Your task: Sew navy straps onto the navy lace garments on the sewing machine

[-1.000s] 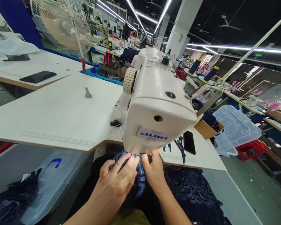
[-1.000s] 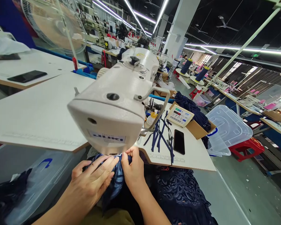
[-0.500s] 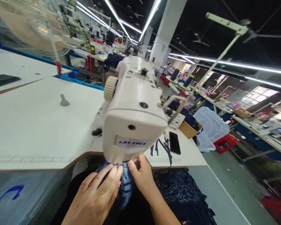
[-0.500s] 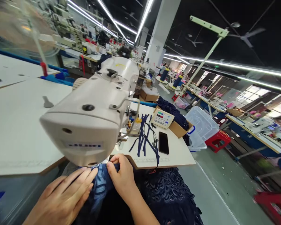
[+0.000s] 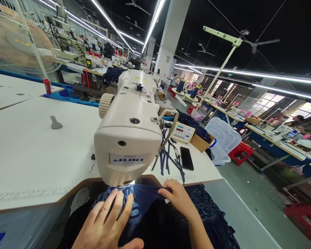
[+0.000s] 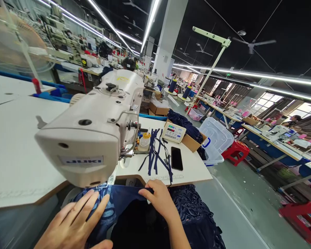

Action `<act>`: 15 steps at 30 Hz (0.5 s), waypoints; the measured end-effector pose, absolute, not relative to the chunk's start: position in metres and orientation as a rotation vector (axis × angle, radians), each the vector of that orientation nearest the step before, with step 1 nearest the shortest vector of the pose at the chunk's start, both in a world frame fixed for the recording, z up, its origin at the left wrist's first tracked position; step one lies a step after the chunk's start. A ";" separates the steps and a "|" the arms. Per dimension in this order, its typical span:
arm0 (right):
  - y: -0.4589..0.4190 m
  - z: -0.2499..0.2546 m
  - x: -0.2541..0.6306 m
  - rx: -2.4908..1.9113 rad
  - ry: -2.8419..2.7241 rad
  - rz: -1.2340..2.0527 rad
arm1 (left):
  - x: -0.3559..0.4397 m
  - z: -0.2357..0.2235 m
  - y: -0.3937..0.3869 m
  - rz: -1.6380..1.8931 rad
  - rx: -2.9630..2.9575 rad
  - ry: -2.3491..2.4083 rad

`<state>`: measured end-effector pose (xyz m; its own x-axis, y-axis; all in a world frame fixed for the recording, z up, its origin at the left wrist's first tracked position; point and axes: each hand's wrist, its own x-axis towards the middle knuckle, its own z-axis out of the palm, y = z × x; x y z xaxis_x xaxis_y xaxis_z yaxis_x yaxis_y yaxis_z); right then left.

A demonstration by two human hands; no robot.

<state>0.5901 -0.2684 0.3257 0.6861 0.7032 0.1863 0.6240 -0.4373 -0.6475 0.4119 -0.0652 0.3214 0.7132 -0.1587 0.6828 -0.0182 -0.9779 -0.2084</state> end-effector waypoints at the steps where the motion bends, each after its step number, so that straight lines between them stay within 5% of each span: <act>1: -0.272 0.327 0.590 -2.186 -1.012 0.173 | 0.411 0.321 -0.068 -1.102 -2.742 0.120; 8: -0.284 0.344 0.579 -2.172 -0.962 0.194 | 0.407 0.323 -0.089 -1.062 -3.024 -0.200; 15: -0.268 0.345 0.563 -1.899 -0.729 0.675 | 0.385 0.319 -0.069 -1.244 -3.020 -0.383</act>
